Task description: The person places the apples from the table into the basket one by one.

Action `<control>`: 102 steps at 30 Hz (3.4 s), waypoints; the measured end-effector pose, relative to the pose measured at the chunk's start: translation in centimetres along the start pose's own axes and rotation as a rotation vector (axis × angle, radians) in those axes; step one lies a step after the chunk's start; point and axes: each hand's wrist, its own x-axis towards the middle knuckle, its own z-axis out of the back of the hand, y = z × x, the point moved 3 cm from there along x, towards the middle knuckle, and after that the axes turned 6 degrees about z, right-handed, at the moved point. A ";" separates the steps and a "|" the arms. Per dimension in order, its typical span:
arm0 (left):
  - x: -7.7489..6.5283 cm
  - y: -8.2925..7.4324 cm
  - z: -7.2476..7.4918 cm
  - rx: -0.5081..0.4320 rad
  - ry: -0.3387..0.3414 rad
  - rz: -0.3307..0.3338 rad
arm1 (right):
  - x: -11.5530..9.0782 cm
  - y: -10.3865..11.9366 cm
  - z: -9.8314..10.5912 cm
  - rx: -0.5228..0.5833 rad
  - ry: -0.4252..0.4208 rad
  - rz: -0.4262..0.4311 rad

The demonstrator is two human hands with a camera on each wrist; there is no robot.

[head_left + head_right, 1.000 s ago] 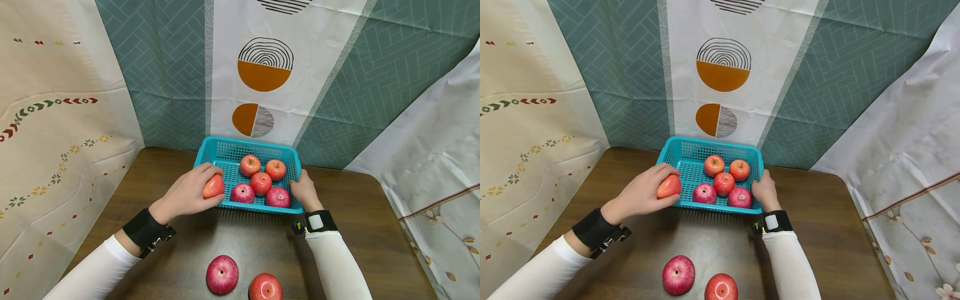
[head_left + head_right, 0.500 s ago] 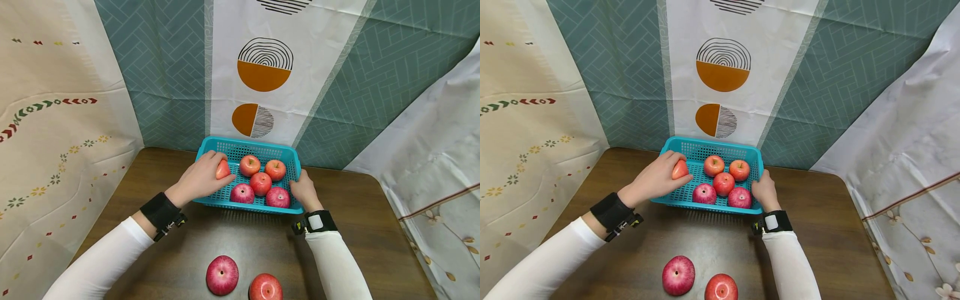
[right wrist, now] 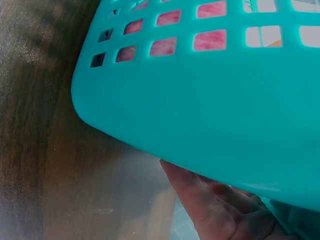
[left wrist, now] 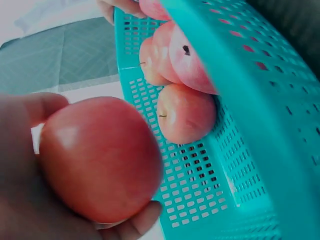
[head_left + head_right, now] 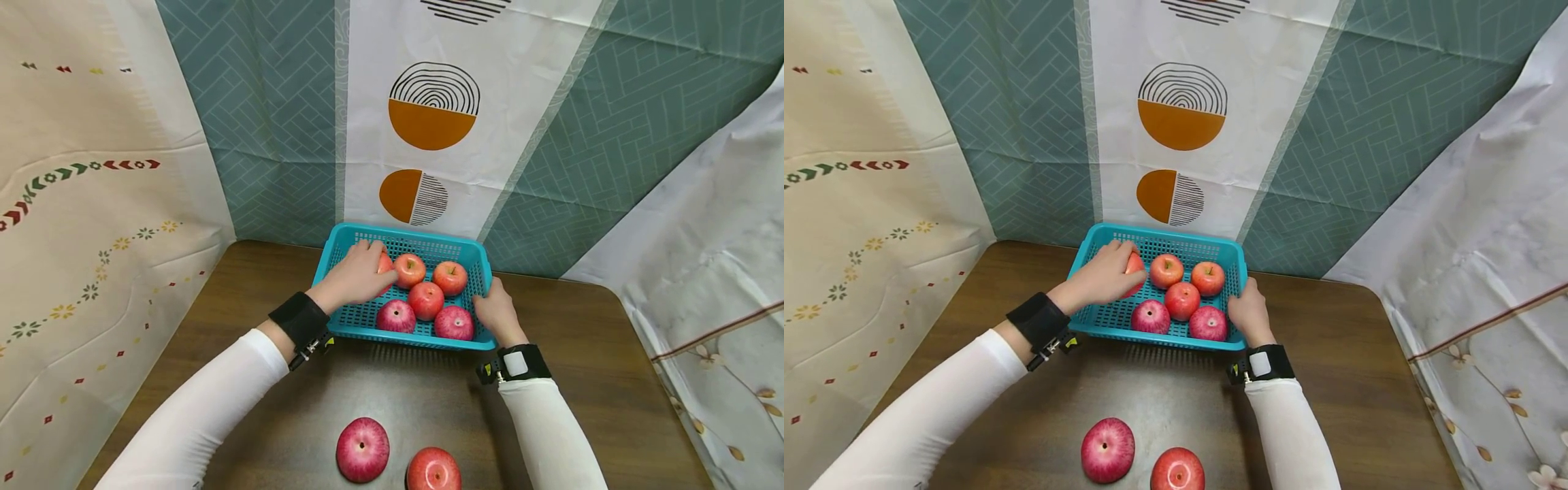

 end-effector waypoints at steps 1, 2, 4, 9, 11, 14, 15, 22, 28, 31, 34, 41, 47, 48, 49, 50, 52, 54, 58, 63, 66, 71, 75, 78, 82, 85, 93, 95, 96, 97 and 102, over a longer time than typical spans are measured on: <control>0.3 -0.1 -0.1 0.008 0.021 0.006 | 0.0 0.0 0.0 0.000 -0.003 0.002; 0.5 -0.3 -0.3 0.015 0.040 0.014 | 0.0 0.0 0.0 0.002 -0.004 0.000; 1.1 -0.2 -0.7 0.040 0.072 0.030 | 0.1 0.0 0.0 0.003 -0.004 -0.004; 2.1 -0.2 -1.7 0.083 0.120 0.100 | 0.2 -0.2 -0.1 -0.011 -0.006 0.000; 2.4 -0.2 -2.1 0.090 0.138 0.131 | 0.2 -0.2 -0.1 -0.023 -0.011 0.009; 2.8 0.0 -2.6 0.096 0.160 0.166 | 0.2 -0.2 -0.1 -0.036 -0.018 0.016; 3.0 0.0 -2.8 0.095 0.164 0.175 | 0.2 -0.2 -0.1 -0.036 -0.018 0.015; 3.5 -0.1 -3.4 0.106 0.181 0.219 | 0.3 -0.1 0.1 -0.033 -0.016 0.013; 3.4 -0.4 -3.7 0.075 0.220 0.244 | 0.3 -0.1 0.2 -0.031 -0.013 0.020; 3.4 -0.3 -4.0 0.050 0.222 0.259 | 0.4 -0.1 0.2 -0.032 -0.013 0.023; 3.3 -0.1 -4.2 0.044 0.218 0.267 | 0.4 -0.1 0.2 -0.034 -0.015 0.022; 3.5 -0.4 -4.5 0.118 0.214 0.268 | 0.4 -0.1 0.2 -0.030 -0.020 0.024; 3.5 -1.0 -4.7 0.156 0.226 0.288 | 0.4 -0.2 0.2 -0.025 -0.022 0.023; 3.5 -1.0 -4.8 0.153 0.223 0.294 | 0.4 -0.2 0.2 -0.027 -0.021 0.024; 3.5 -1.0 -5.0 0.152 0.219 0.299 | 0.4 -0.3 0.2 -0.028 -0.022 0.024; 3.5 -0.8 -5.3 0.152 0.215 0.305 | 0.4 -0.3 0.2 -0.027 -0.022 0.024; 3.5 -0.5 -5.7 0.149 0.203 0.314 | 0.4 -0.3 0.2 -0.028 -0.022 0.025; 3.4 -0.2 -6.1 0.138 0.190 0.326 | 0.4 -0.3 0.2 -0.027 -0.023 0.026; 3.1 0.4 -6.5 0.103 0.165 0.341 | 0.3 -0.3 0.2 -0.030 -0.017 0.025; 3.2 0.9 -7.0 0.062 0.129 0.328 | 0.3 -0.3 0.2 -0.035 -0.012 0.024; 3.8 1.2 -7.5 0.046 0.111 0.314 | 0.3 -0.2 0.3 -0.034 -0.014 0.030; 4.4 1.6 -8.1 0.027 0.089 0.294 | 0.4 -0.3 0.2 -0.027 -0.017 0.036; 4.0 1.3 -7.9 0.009 0.085 0.279 | 0.3 -0.3 0.2 -0.030 -0.015 0.029; 3.9 1.2 -7.8 -0.006 0.086 0.274 | 0.3 -0.3 0.2 -0.028 -0.012 0.025; 3.9 1.2 -7.8 -0.017 0.093 0.277 | 0.3 -0.3 0.1 -0.022 -0.009 0.022; 3.9 1.3 -7.9 -0.022 0.095 0.280 | 0.3 -0.3 0.1 -0.021 -0.010 0.022; 3.7 1.2 -7.6 -0.018 0.088 0.294 | 0.3 -0.2 0.2 -0.016 -0.015 0.023; 3.6 1.1 -7.4 -0.012 0.088 0.300 | 0.2 -0.1 0.1 -0.012 -0.012 0.021; 3.5 1.1 -7.2 -0.011 0.089 0.302 | 0.2 -0.1 0.1 -0.010 -0.012 0.019; 3.4 1.0 -7.1 -0.011 0.089 0.302 | 0.2 -0.1 0.1 -0.008 -0.012 0.018; 3.0 0.8 -6.6 -0.019 0.088 0.299 | 0.1 0.0 0.2 -0.016 -0.011 0.019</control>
